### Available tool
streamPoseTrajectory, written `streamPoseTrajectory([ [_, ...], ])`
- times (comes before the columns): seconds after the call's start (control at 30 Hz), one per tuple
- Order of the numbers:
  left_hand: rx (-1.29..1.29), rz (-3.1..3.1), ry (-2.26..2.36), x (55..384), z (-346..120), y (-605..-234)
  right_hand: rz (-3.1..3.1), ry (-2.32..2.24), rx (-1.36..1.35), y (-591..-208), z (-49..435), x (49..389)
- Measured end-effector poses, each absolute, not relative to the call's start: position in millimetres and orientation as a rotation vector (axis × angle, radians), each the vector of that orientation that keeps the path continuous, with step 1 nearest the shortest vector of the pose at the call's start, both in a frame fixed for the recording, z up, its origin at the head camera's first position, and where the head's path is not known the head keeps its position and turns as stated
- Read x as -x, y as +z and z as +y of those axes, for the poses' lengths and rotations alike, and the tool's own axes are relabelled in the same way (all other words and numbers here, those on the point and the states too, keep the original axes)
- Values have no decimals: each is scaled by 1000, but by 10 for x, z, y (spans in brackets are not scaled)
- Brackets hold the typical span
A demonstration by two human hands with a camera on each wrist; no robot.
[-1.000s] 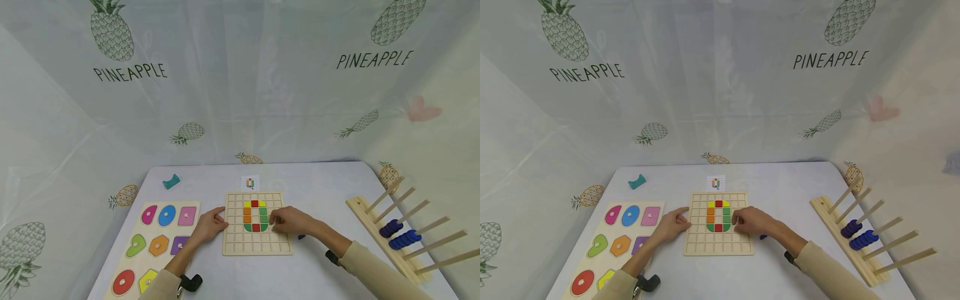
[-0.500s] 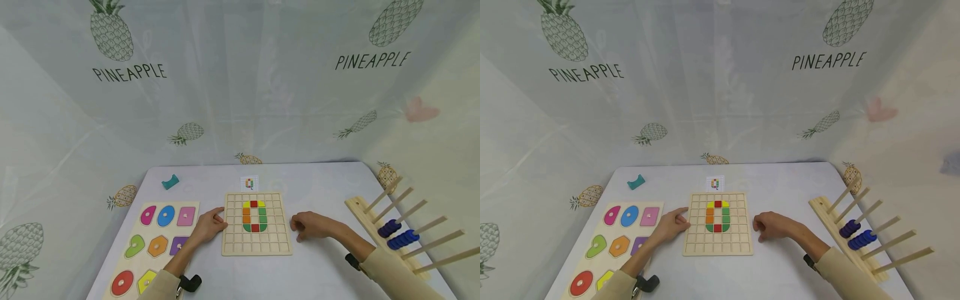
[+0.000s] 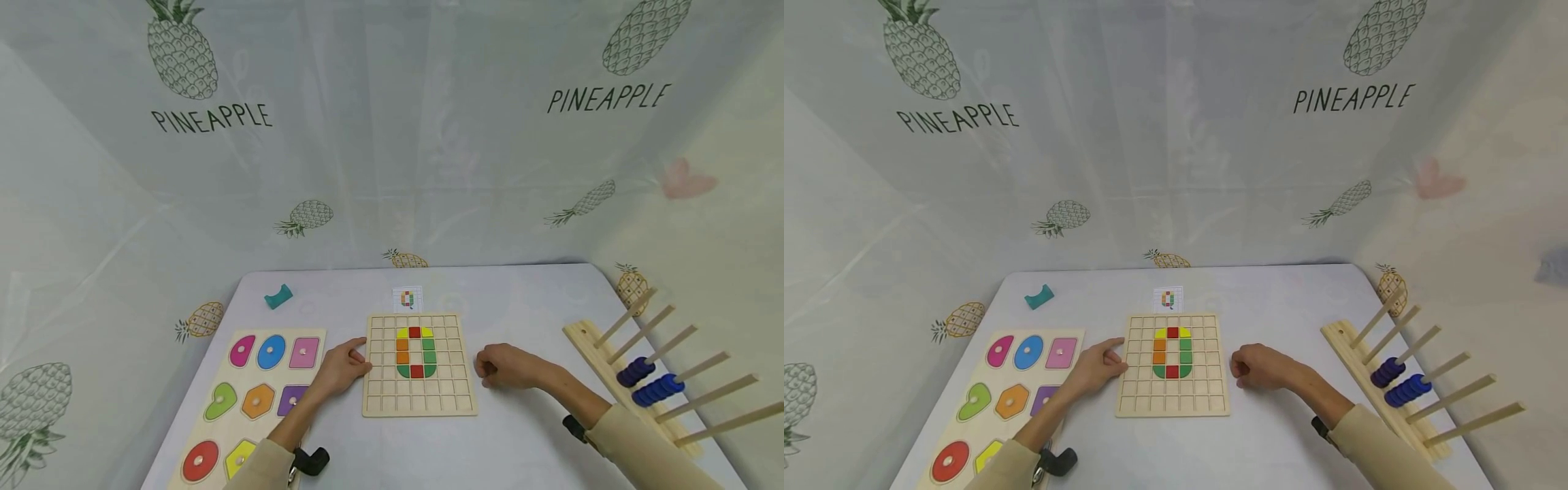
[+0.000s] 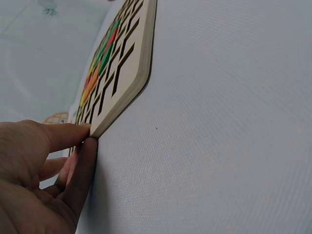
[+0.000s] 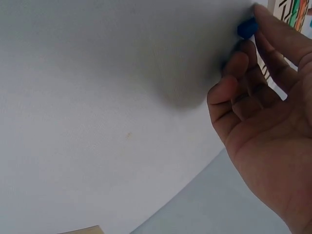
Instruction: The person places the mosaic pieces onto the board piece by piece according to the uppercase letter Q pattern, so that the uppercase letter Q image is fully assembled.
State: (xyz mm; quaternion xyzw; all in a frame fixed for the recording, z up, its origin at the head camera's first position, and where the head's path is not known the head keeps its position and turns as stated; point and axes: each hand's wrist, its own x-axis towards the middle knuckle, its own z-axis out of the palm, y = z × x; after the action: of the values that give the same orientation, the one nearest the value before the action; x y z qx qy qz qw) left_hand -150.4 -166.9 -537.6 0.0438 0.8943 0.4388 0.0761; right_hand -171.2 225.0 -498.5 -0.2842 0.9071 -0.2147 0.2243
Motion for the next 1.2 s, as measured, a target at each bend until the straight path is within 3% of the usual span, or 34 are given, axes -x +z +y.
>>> streamPoseTrajectory([
  [0.37, -143, 2685, 1304, 1500, -1664, -5379, 2526, -536, 689, -4966, 2324, 1760],
  [1.2, -146, 2682, 1312, 1494, -1668, -5380, 2466, -751, 799, -4960, 2303, 1809],
])
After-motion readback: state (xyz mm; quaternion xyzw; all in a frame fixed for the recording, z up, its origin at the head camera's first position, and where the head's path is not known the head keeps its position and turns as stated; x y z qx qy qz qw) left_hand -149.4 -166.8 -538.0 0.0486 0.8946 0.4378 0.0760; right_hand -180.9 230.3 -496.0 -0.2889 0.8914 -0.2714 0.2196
